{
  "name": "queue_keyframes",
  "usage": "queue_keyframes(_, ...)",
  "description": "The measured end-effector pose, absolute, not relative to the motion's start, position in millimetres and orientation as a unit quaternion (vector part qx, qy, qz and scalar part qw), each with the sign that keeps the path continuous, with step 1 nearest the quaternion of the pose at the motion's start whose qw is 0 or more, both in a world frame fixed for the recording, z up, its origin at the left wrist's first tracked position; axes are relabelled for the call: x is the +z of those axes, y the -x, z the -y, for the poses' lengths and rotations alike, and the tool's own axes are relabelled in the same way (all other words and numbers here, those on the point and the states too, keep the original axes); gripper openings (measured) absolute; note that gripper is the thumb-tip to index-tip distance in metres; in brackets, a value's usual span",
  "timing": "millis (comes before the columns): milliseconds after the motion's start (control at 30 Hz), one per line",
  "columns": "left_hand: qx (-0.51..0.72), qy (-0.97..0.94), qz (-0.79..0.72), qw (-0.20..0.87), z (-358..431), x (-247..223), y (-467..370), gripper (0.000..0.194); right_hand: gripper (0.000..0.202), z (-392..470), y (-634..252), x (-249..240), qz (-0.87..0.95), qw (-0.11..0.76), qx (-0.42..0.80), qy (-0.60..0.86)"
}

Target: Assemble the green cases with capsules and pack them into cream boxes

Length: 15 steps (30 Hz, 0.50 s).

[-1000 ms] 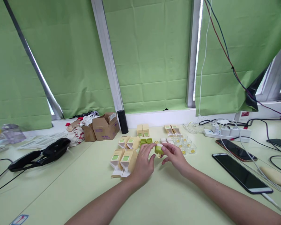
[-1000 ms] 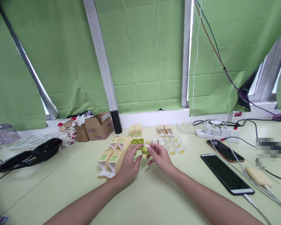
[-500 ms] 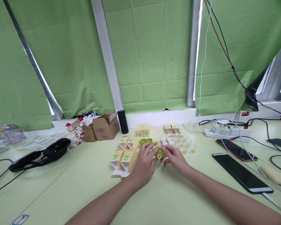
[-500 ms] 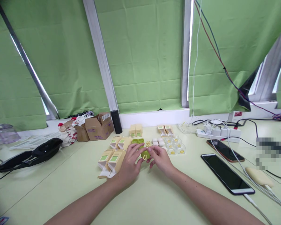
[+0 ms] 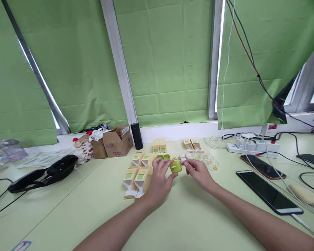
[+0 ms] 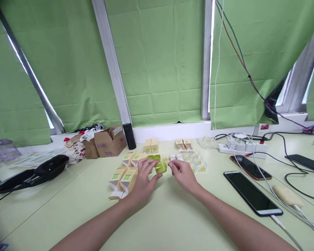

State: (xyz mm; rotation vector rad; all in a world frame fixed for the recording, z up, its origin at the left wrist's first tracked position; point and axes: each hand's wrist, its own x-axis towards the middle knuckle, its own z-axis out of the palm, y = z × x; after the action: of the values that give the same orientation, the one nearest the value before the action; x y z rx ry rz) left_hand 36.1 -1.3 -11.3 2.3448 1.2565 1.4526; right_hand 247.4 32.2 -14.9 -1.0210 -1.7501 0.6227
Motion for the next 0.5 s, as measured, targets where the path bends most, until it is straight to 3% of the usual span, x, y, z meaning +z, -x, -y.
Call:
queue_keyframes(100, 0.508, -0.737, -0.429, 0.121, -1, -10, -37, 0.038, 0.021, -34, -264, 0, 0.770, 0.388, -0.003, 0.507)
queue_keyframes(200, 0.545, -0.693, -0.437, 0.176, -7, -12, -38, 0.032, 0.011, -36, -278, 14, 0.765, 0.267, -0.140, 0.569)
queue_keyframes(333, 0.575, -0.636, -0.458, 0.235, -17, -17, -36, 0.036, 0.003, -42, -289, 20, 0.773, 0.112, -0.176, 0.599)
queue_keyframes(500, 0.549, -0.607, -0.461, 0.344, -24, -15, -36, 0.058, 0.011, -46, -292, 13, 0.771, 0.077, -0.161, 0.612)
